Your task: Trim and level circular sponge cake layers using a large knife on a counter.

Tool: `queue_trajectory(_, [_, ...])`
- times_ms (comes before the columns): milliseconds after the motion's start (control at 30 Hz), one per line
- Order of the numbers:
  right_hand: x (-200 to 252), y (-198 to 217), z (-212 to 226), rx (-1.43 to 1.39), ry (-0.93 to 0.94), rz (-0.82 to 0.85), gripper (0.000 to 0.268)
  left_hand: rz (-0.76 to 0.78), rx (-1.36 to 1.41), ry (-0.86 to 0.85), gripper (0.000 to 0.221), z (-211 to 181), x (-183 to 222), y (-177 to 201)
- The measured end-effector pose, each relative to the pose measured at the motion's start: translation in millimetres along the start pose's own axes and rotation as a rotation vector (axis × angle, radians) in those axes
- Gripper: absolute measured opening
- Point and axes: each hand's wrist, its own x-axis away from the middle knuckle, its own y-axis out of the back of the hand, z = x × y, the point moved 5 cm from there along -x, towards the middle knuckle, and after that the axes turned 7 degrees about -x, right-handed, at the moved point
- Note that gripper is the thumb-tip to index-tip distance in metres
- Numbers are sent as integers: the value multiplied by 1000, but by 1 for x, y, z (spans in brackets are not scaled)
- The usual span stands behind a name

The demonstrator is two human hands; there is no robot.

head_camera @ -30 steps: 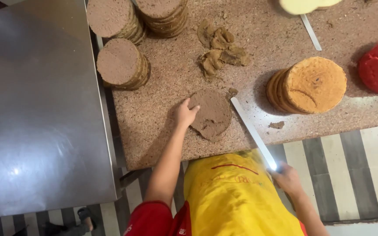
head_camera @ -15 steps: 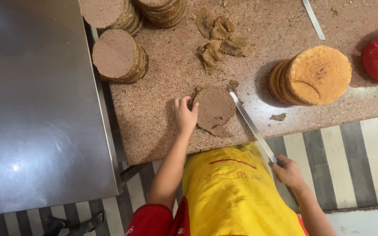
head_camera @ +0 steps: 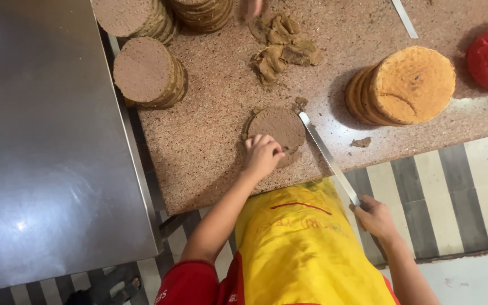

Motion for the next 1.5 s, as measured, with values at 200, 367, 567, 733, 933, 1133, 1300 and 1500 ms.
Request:
queue_trajectory(200, [7, -4, -10, -20, -26, -20, 31, -158, 113, 190, 25, 24, 12, 5])
queue_trajectory(367, [8, -7, -5, -21, -48, -8, 33, -175, 4, -5, 58, -14, 21, 15])
queue_trajectory(567, [2, -7, -1, -18, -22, 0, 32, -161, -173, -189, 62, -7, 14, -22])
queue_trajectory(733, [-7, -7, 0, -92, -34, 8, 31, -92, -101, -81, 78, -9, 14, 11])
queue_trajectory(933, [-24, -23, -3, -18, 83, 169, 32, -205, 442, 556, 95, 68, -5, 25])
queue_trajectory(1133, [-30, -16, 8, 3, -4, 190, 33, -54, 815, 722, 82, 94, -18, 24])
queue_trajectory(1300, [-23, -19, 22, -70, -49, 157, 31, 132, 819, 642, 42, 77, -18, 19])
queue_trajectory(1500, [-34, -29, 2, -191, -71, 205, 30, 67, 1269, 522, 59, 77, -22, -1])
